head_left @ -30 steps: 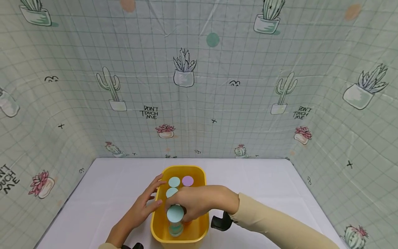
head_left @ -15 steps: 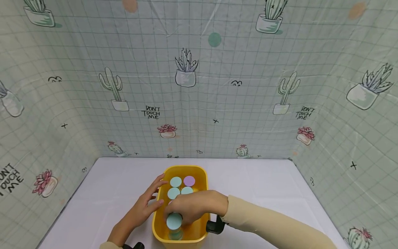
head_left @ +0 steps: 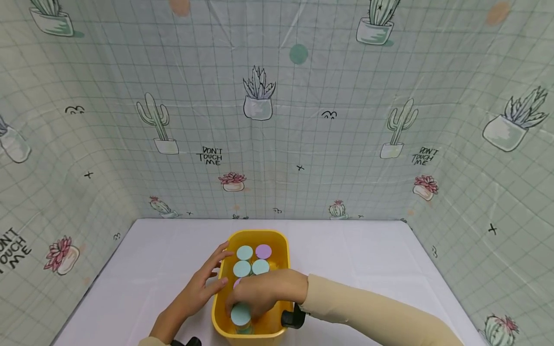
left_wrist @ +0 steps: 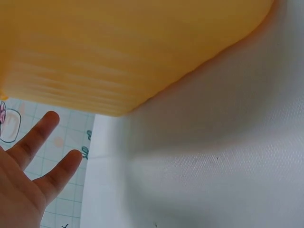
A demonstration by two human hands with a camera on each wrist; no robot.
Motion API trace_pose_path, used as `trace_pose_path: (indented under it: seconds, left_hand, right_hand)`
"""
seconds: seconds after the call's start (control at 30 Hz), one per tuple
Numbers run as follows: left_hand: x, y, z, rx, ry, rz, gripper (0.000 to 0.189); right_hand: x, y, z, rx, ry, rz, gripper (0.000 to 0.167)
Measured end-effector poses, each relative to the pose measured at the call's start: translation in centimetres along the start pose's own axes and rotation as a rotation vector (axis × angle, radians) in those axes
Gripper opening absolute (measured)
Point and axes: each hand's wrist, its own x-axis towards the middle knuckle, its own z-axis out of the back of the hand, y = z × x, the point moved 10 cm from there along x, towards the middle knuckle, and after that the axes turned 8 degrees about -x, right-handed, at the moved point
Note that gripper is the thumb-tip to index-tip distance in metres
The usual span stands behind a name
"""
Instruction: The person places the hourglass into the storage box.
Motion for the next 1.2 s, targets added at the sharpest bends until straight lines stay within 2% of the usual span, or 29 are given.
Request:
trace_pose_path:
  seconds: [0.57, 0.73, 0.87, 1.2]
  left_hand:
    - [-0.03, 0.50, 0.04, -0.010, -0.008, 0.025, 0.050]
    - [0.08, 0.28, 0.04, -0.023, -0.006, 0.003, 0.049]
    - [0.04, 0.38, -0.02, -0.030, -0.001, 0.017, 0.048]
    - [0.24, 0.60, 0.03, -0.024, -0.013, 0.029, 0.048]
  right_hand:
    - [0.91, -0.19, -0.19, -0.039, 0.028, -0.058, 0.043]
    - [1.01, -0.38, -0.13, -0.022, 0.026, -0.066, 0.045]
    - [1.06, -0.10, 0.04, -0.014, 0.022, -0.037, 0.044]
    - [0.72, -0.60, 0.48, 0.003, 0.021, -0.084, 0.041]
